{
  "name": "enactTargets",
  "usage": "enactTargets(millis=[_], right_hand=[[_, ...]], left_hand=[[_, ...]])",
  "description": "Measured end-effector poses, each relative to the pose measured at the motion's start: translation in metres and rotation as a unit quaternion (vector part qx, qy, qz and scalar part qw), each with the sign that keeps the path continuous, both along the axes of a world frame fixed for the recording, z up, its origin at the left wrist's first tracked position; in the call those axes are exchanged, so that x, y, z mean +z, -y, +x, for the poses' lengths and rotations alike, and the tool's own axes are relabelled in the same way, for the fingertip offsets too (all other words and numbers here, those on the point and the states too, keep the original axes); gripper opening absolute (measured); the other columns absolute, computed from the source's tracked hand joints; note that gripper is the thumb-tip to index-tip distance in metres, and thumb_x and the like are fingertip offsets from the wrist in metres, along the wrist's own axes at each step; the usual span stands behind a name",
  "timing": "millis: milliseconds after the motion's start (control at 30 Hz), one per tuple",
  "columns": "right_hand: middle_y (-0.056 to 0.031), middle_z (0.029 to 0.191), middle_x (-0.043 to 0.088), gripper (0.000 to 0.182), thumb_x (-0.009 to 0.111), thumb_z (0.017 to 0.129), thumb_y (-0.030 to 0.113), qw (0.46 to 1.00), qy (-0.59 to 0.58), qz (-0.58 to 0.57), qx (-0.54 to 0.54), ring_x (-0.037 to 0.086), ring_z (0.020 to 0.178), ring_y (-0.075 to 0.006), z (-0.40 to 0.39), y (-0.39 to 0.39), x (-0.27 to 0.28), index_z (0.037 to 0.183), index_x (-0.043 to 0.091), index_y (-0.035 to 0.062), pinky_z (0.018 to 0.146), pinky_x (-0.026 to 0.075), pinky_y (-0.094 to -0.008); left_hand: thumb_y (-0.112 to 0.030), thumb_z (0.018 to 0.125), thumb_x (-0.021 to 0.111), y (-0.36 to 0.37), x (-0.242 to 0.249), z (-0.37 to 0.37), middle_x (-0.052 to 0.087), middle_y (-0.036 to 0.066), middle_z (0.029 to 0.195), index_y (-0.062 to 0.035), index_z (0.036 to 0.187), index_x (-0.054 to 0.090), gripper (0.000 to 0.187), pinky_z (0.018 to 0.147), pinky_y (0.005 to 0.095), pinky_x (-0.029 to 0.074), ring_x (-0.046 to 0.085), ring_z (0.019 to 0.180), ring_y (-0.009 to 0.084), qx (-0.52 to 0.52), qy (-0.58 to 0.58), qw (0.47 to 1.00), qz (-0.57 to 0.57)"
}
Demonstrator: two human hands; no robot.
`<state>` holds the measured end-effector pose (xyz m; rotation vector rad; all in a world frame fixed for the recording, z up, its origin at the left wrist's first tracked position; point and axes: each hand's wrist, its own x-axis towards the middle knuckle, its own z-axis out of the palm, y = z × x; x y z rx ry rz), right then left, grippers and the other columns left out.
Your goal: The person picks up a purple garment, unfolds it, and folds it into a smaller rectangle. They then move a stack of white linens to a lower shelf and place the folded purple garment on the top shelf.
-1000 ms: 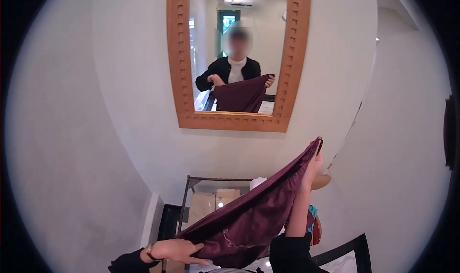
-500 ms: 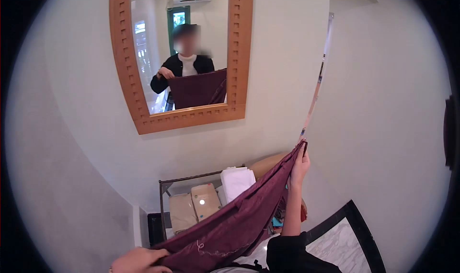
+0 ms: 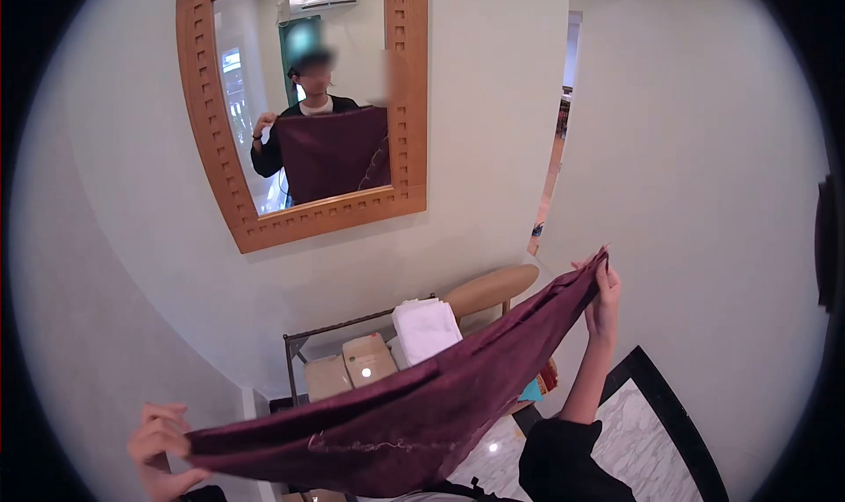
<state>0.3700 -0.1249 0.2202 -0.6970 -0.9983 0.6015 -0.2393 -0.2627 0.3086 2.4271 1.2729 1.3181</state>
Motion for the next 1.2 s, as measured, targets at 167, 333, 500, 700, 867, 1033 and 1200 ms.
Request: enactTargets(millis=[167,333,500,700,867,1033,1200], right_hand=[[-0.0016,0.105,0.064,0.036,0.060,0.098,0.026,0.982,0.144,-0.098,-0.074,0.057,0.100,-0.0084,-0.018,-0.016,0.032,0.115,0.063,-0.0059,0.094,0.043,-0.0265],[-0.0019,0.102,0.064,0.034,0.062,0.096,0.023,0.983,0.154,0.011,-0.103,0.055,0.096,-0.0081,-0.049,-0.042,0.084,0.118,0.065,-0.0036,0.087,0.043,-0.0241],[0.0018,0.093,0.066,0.033,0.064,0.095,0.026,0.961,0.261,-0.021,-0.086,0.055,0.088,-0.0045,-0.071,-0.083,0.108,0.113,0.068,-0.0013,0.080,0.044,-0.0220],[0.0057,0.086,0.063,0.030,0.065,0.094,0.028,0.951,0.276,0.106,-0.093,0.051,0.080,-0.0031,-0.099,-0.090,0.151,0.104,0.071,0.0002,0.076,0.042,-0.0203],[0.0053,0.088,0.065,0.034,0.065,0.094,0.031,0.945,0.278,0.161,-0.058,0.054,0.086,-0.0050,-0.108,-0.098,0.178,0.110,0.070,0.0012,0.084,0.041,-0.0219],[-0.0168,0.118,0.066,0.051,0.056,0.098,0.042,0.930,0.356,0.075,-0.053,0.059,0.114,-0.0237,-0.138,-0.059,0.201,0.126,0.061,0.0002,0.104,0.040,-0.0413],[-0.0054,0.117,0.067,0.039,0.061,0.097,0.026,0.944,0.282,0.160,-0.068,0.058,0.111,-0.0098,-0.109,-0.069,0.203,0.127,0.061,0.0012,0.100,0.040,-0.0248]], left_hand=[[-0.019,0.073,0.081,-0.027,0.007,-0.018,0.050,0.015,0.101,-0.0009,0.079,0.052,0.034,0.092,0.0423,0.040,0.052,0.104,0.0308,0.116,-0.032,0.992,0.034],[-0.007,0.080,0.074,-0.063,0.033,-0.056,0.052,0.016,0.116,-0.0006,0.098,0.059,0.024,0.095,0.0404,0.042,0.053,0.111,0.0310,0.239,-0.163,0.934,0.208],[-0.006,0.090,0.065,-0.094,0.049,-0.096,0.055,0.013,0.120,-0.0023,0.115,0.057,0.026,0.094,0.0393,0.045,0.057,0.110,0.0274,0.326,-0.225,0.884,0.247],[-0.006,0.092,0.061,-0.073,0.079,-0.129,0.056,0.011,0.114,-0.0039,0.118,0.057,0.026,0.089,0.0345,0.046,0.057,0.100,0.0228,0.319,-0.216,0.878,0.284],[-0.010,0.096,0.059,-0.040,0.119,-0.185,0.060,0.006,0.107,-0.0070,0.125,0.057,0.029,0.086,0.0319,0.046,0.056,0.095,0.0174,0.358,-0.219,0.855,0.305],[-0.018,0.098,0.056,0.000,0.150,-0.203,0.062,0.000,0.122,-0.0103,0.129,0.059,0.031,0.082,0.0288,0.049,0.061,0.095,0.0128,0.437,-0.255,0.812,0.292],[-0.020,0.097,0.058,0.019,0.156,-0.207,0.064,0.000,0.116,-0.0119,0.125,0.061,0.029,0.081,0.0300,0.052,0.063,0.090,0.0125,0.378,-0.231,0.848,0.292]])
